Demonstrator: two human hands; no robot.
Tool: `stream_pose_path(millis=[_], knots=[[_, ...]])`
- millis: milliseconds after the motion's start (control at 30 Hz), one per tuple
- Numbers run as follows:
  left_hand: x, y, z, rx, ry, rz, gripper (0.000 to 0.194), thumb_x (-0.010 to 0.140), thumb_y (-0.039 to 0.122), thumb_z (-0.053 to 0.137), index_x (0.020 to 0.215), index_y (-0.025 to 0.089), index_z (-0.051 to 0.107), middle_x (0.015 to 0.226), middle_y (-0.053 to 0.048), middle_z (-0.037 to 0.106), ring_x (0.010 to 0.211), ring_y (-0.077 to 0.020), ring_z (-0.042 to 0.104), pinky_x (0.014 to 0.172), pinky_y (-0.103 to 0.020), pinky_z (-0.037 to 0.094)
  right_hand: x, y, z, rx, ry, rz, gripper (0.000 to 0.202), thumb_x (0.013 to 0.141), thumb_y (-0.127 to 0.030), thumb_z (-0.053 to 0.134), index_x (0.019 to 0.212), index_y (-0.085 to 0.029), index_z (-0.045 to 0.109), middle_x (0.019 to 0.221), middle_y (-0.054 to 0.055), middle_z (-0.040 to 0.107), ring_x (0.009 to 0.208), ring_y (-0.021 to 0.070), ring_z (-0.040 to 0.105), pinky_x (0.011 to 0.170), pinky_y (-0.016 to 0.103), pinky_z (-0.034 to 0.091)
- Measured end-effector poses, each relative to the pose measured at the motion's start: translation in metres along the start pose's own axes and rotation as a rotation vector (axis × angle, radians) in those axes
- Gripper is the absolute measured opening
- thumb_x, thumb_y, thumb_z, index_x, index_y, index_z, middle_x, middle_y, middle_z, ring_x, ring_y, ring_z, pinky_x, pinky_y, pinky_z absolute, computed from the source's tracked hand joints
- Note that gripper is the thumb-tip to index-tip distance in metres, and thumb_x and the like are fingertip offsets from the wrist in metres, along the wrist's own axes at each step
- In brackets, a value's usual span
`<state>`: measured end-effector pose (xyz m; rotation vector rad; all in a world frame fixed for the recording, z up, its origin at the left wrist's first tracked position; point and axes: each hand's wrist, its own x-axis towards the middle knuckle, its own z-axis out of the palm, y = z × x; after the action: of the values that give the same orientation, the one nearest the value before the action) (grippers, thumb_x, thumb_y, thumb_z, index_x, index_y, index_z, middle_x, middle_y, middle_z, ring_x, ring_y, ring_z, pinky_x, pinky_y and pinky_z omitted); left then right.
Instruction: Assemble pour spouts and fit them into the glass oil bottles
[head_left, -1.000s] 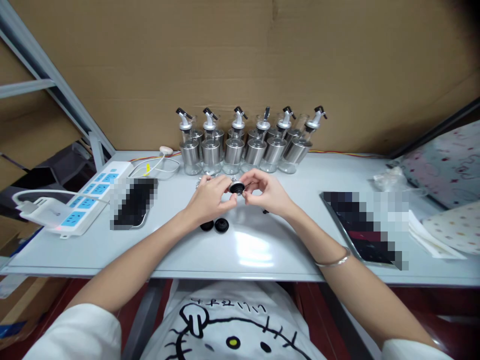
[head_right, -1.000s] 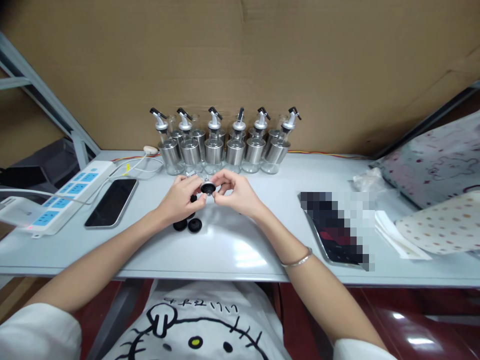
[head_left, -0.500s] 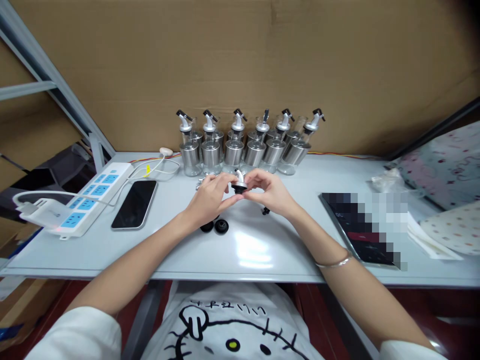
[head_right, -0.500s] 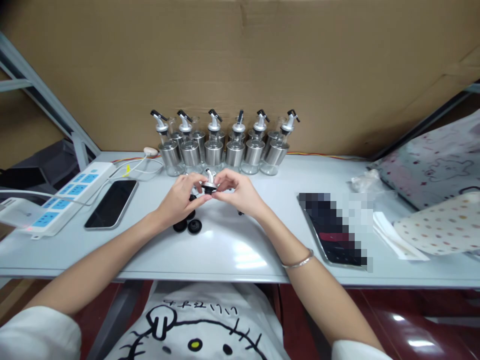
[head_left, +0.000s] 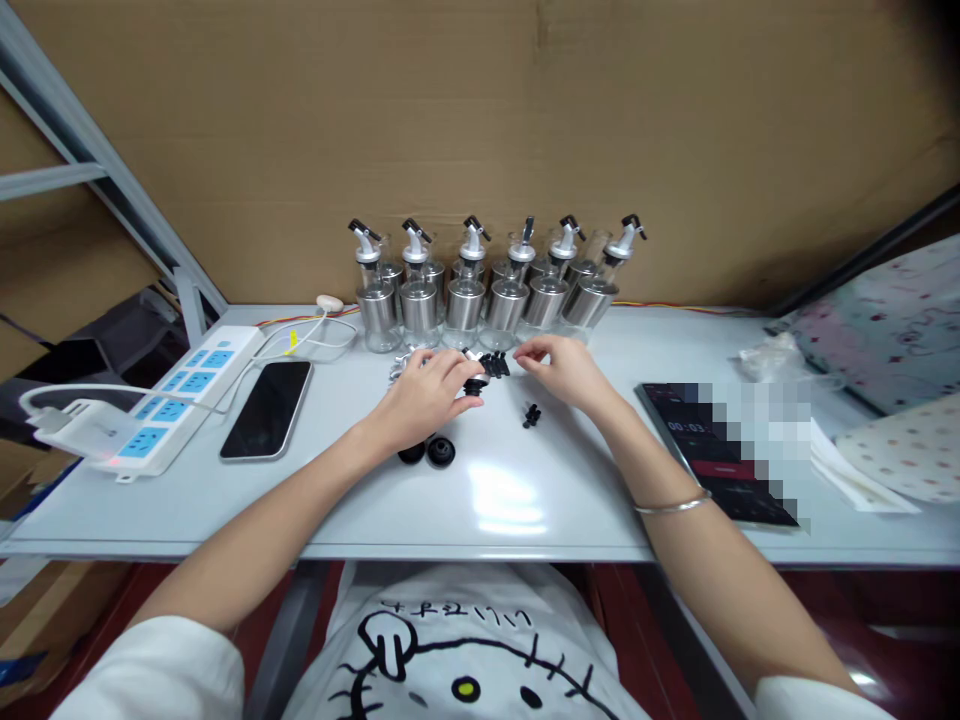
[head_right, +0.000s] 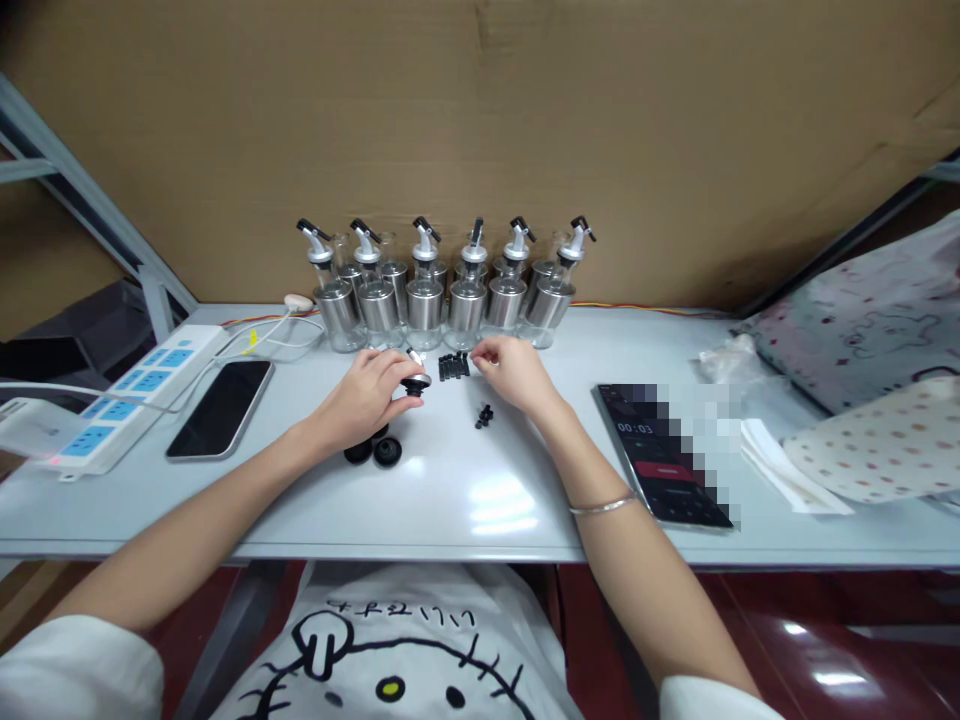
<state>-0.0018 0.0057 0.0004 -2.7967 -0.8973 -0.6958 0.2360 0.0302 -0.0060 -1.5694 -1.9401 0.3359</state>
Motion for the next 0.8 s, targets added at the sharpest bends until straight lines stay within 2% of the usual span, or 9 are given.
stream_pose_path(millis=[100, 200, 333, 500, 667, 800], knots=[[0.0, 0.0, 0.0, -0.005, -0.006, -0.014, 0.028, 0.094, 0.036, 0.051, 0.113, 0.016, 0.051, 0.111, -0.012, 0.063, 0.103, -0.0239, 0.058, 0.089, -0.036, 0.036, -0.001, 0.005, 0.007, -0.127, -0.124, -0.077, 0.023, 0.078, -0.014, 0.055, 0.088, -0.018, 0.075, 0.092, 0.009, 0.074, 0.081, 0.0217, 0.064, 0.078, 0.033, 0.047], [0.0, 0.001, -0.002, -0.028, -0.006, 0.022, 0.027, 0.096, 0.036, 0.049, 0.114, 0.016, 0.051, 0.109, -0.011, 0.064, 0.102, -0.0229, 0.058, 0.09, -0.036, 0.035, -0.002, 0.005, 0.009, -0.18, -0.195, -0.08, 0.021, 0.08, -0.017, 0.056, 0.087, -0.018, 0.075, 0.095, 0.009, 0.074, 0.084, 0.0225, 0.064, 0.077, 0.031, 0.046], [-0.001, 0.003, -0.003, -0.061, -0.062, 0.112, 0.025, 0.096, 0.035, 0.049, 0.113, 0.018, 0.053, 0.107, -0.008, 0.065, 0.099, -0.0204, 0.06, 0.089, -0.034, 0.035, -0.004, 0.002, 0.005, -0.249, -0.212, 0.01, 0.016, 0.079, -0.023, 0.059, 0.077, -0.017, 0.073, 0.082, 0.009, 0.074, 0.074, 0.0216, 0.064, 0.068, 0.03, 0.044], [-0.001, 0.005, -0.001, -0.103, -0.148, 0.161, 0.024, 0.094, 0.034, 0.052, 0.112, 0.018, 0.055, 0.108, -0.007, 0.066, 0.098, -0.0196, 0.061, 0.085, -0.031, 0.037, -0.004, -0.001, 0.004, -0.265, -0.176, 0.106, 0.015, 0.076, -0.023, 0.063, 0.086, -0.016, 0.072, 0.085, 0.01, 0.074, 0.075, 0.0223, 0.064, 0.065, 0.029, 0.042], [-0.002, 0.002, 0.001, -0.109, -0.122, 0.169, 0.023, 0.092, 0.031, 0.056, 0.111, 0.018, 0.056, 0.106, -0.006, 0.066, 0.097, -0.0192, 0.061, 0.083, -0.03, 0.038, -0.005, -0.008, 0.005, -0.311, -0.181, 0.229, 0.015, 0.077, -0.024, 0.062, 0.08, -0.016, 0.075, 0.083, 0.012, 0.074, 0.074, 0.0224, 0.064, 0.064, 0.03, 0.04], [-0.003, 0.002, -0.001, -0.091, -0.099, 0.19, 0.018, 0.093, 0.021, 0.054, 0.11, 0.018, 0.056, 0.106, -0.007, 0.064, 0.098, -0.0194, 0.06, 0.082, -0.031, 0.039, -0.005, -0.014, 0.002, -0.38, -0.219, 0.322, 0.018, 0.074, -0.024, 0.062, 0.083, -0.017, 0.075, 0.085, 0.011, 0.074, 0.076, 0.0212, 0.064, 0.062, 0.027, 0.039]])
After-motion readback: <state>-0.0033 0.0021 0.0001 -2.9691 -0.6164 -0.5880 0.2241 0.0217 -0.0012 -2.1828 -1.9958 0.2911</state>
